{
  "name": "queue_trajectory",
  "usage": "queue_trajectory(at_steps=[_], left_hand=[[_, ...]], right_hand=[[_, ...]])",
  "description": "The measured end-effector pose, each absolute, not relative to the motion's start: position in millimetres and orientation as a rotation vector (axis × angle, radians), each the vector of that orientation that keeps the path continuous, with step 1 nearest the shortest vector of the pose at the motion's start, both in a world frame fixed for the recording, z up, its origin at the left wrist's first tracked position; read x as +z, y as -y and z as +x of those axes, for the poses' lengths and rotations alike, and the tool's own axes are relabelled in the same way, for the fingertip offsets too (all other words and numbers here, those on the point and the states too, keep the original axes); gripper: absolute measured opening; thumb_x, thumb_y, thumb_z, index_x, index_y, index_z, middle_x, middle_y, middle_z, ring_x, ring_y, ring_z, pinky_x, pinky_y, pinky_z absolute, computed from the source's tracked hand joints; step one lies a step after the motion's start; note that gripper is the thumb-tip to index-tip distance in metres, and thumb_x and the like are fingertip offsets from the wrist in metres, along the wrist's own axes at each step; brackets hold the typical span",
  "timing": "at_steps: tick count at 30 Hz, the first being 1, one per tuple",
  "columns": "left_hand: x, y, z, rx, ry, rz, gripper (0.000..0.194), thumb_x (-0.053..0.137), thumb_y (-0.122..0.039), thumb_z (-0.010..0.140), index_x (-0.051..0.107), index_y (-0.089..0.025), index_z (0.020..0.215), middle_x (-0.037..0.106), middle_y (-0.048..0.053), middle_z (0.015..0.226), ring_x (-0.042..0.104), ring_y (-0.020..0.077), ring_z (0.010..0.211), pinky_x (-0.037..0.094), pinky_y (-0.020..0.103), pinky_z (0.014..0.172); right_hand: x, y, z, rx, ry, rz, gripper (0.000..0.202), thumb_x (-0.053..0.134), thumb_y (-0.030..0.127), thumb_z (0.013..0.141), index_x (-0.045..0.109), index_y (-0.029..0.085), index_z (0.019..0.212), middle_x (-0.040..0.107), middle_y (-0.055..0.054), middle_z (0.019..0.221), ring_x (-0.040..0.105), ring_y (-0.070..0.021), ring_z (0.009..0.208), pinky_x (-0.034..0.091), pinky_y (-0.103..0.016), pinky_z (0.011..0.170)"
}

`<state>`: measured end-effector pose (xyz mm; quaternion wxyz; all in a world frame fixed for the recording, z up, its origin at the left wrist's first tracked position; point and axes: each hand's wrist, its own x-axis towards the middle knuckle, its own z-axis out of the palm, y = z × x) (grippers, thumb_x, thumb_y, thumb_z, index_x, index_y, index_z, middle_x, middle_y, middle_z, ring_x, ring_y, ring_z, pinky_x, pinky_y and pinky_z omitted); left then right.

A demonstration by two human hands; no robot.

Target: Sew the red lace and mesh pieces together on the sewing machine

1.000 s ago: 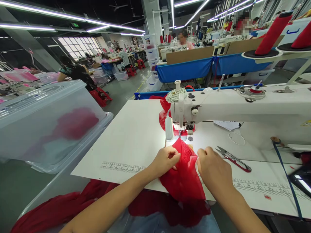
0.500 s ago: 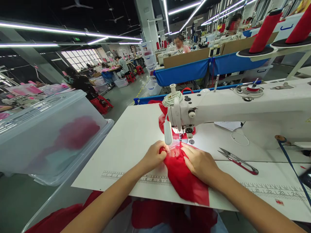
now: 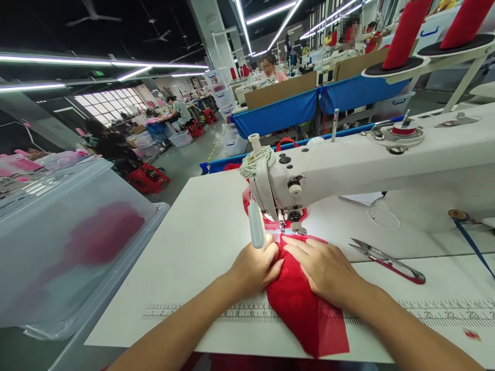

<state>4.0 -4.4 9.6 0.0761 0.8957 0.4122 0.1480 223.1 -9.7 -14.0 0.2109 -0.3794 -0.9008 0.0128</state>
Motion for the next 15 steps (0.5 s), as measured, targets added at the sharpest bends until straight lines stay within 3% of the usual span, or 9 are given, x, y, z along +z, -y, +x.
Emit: queue_trajectory(at_steps=[2,5,10,15], left_hand=[[9.3,6.2,1.7,0.458,-1.248,2.648,0.014,0.046,-0.02,0.09,0.06,-0.018,0.09,0.063,0.012,0.092,0.059,0.0261,0.081,0.053,0.038,0.069],[9.7,11.0,2.2,0.527,-1.22,2.526,0.031,0.037,-0.014,0.096,0.064,-0.016,0.112,0.067,0.015,0.1,0.064,0.029,0.092,0.054,0.042,0.078],[8.0,14.7,4.6,0.558,-1.145,2.435,0.037,0.035,-0.016,0.1,0.07,-0.014,0.112,0.07,0.02,0.099,0.066,0.0354,0.104,0.052,0.051,0.089],[10.5,13.7,4.8,0.359,-1.187,2.638,0.044,0.031,-0.008,0.096,0.068,-0.009,0.12,0.071,0.024,0.105,0.065,0.0388,0.11,0.054,0.053,0.085]], right_hand=[[-17.0,9.6,223.7,0.026,2.489,-1.066,0.052,0.046,0.012,0.088,0.067,0.024,0.133,0.07,-0.005,0.133,0.071,-0.0224,0.104,0.062,-0.036,0.081],[-21.5,10.2,223.4,-0.042,2.469,-1.074,0.051,0.045,0.011,0.087,0.068,0.022,0.131,0.073,-0.006,0.128,0.071,-0.0223,0.1,0.061,-0.035,0.079],[-21.6,10.9,222.0,-0.13,2.46,-1.05,0.047,0.043,0.011,0.089,0.07,0.021,0.126,0.074,-0.005,0.126,0.072,-0.0224,0.096,0.061,-0.034,0.075],[-18.7,10.3,221.6,-0.155,2.444,-1.054,0.047,0.041,0.01,0.089,0.071,0.02,0.124,0.074,-0.005,0.125,0.071,-0.0219,0.09,0.06,-0.033,0.069]])
